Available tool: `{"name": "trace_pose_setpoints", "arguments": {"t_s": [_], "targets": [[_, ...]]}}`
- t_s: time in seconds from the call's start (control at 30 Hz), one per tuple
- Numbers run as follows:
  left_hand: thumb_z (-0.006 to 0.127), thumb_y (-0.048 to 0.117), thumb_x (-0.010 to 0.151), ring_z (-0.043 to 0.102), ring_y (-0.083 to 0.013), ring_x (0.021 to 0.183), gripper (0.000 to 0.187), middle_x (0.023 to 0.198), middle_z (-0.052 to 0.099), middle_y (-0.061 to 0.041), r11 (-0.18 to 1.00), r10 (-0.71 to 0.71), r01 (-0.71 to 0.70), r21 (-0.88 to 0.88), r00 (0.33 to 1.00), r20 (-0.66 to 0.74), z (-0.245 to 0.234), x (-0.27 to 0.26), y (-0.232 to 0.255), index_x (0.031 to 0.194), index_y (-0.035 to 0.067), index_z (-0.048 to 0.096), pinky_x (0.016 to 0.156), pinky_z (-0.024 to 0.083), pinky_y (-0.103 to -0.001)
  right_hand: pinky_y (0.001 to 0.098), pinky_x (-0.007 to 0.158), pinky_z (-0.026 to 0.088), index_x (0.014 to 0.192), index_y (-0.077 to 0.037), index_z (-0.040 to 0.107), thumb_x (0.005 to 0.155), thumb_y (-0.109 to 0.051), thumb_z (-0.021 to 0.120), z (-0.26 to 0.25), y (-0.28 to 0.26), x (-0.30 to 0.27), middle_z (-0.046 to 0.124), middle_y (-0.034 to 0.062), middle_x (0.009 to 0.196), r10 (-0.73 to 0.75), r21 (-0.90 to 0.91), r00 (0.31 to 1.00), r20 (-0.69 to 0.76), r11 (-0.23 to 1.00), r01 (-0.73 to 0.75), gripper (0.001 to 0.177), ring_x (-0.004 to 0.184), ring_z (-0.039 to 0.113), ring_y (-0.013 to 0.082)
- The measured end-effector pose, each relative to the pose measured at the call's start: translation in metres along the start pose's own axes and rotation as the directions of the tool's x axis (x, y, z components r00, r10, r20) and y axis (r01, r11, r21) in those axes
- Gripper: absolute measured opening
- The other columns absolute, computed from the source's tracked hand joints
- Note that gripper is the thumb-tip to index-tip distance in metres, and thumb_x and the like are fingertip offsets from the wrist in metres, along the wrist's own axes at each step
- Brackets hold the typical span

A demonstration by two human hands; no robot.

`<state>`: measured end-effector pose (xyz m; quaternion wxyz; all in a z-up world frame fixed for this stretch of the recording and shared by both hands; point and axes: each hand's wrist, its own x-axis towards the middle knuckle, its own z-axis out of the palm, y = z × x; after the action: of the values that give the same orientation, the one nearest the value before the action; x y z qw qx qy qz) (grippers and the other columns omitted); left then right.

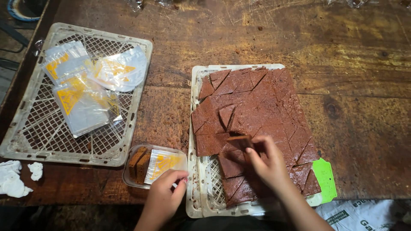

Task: Manually packaging individual pieces of baked goods into plastic bags.

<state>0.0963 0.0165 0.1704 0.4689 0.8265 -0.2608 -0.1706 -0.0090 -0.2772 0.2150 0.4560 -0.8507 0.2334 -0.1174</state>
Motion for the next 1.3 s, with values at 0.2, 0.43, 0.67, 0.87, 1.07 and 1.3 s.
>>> {"name": "trace_pose_setpoints", "arguments": {"t_s": [0.2,0.43,0.67,0.87,1.07,1.3], "targets": [[0.053,0.001,0.080,0.061,-0.0237,0.132,0.056,0.146,0.061,-0.011,0.977,0.212,-0.212,-0.014,0.977,-0.011,0.015,0.023,0.067,0.135,0.001,0.063,0.114,0.042,-0.036,0.0341,0.091,0.053,0.120,-0.009,0.058,0.088,0.000,0.059,0.012,-0.052,-0.029,0.063,0.0113,0.115,-0.463,0.201,0.883,0.073,0.874,0.442,0.033,0.104,0.064,0.0240],[0.057,-0.006,0.087,0.066,-0.0333,0.123,0.045,0.137,0.062,-0.022,0.760,0.647,-0.582,-0.289,0.720,0.251,0.003,0.007,0.103,0.132,-0.007,0.061,0.109,0.049,-0.039,0.0283,0.072,0.055,0.116,-0.020,0.053,0.087,-0.019,0.068,0.009,-0.045,-0.017,0.074,-0.0003,0.100,-0.144,0.017,0.944,0.298,0.989,0.145,0.033,0.085,0.073,0.0142],[0.046,0.009,0.095,0.062,-0.0425,0.112,0.036,0.122,0.067,-0.023,0.927,0.033,-0.118,0.355,0.971,0.238,0.008,0.001,-0.021,0.130,0.005,0.053,0.099,0.048,-0.048,0.0475,0.120,0.036,0.156,-0.007,0.020,0.092,0.000,0.060,-0.012,-0.081,0.001,0.034,0.0151,0.160,-0.442,-0.119,0.897,-0.018,0.891,0.437,0.076,0.140,0.050,0.0310],[0.077,0.023,0.089,0.065,-0.0218,0.074,0.016,0.079,0.068,-0.001,0.921,0.253,-0.243,0.303,0.967,0.007,-0.011,-0.010,0.001,0.088,0.013,0.065,0.069,0.050,-0.034,0.0439,0.115,0.037,0.158,-0.023,0.019,0.089,-0.024,0.072,0.022,-0.045,-0.012,0.051,0.0109,0.142,0.233,-0.430,0.806,0.544,0.902,0.029,0.087,0.128,0.051,0.0239],[0.063,0.013,0.090,0.070,-0.0202,0.090,0.013,0.095,0.073,-0.001,0.978,0.018,-0.034,0.204,0.997,0.079,-0.005,-0.010,0.004,0.100,0.013,0.071,0.077,0.051,-0.032,0.0285,0.071,0.048,0.098,-0.006,0.057,0.090,-0.010,0.066,-0.002,-0.046,-0.023,0.063,0.0085,0.095,-0.540,0.173,0.840,0.050,0.833,0.525,0.013,0.080,0.060,0.0189],[0.052,0.006,0.088,0.066,-0.0206,0.108,0.050,0.130,0.065,-0.005,0.989,-0.078,0.062,0.136,0.990,0.115,0.002,-0.006,0.017,0.136,0.009,0.065,0.088,0.048,-0.036,0.0360,0.080,0.058,0.108,-0.009,0.051,0.087,-0.007,0.066,-0.008,-0.039,-0.042,0.066,0.0205,0.106,-0.685,0.166,0.718,-0.120,0.699,0.695,0.025,0.093,0.070,0.0278]]}}
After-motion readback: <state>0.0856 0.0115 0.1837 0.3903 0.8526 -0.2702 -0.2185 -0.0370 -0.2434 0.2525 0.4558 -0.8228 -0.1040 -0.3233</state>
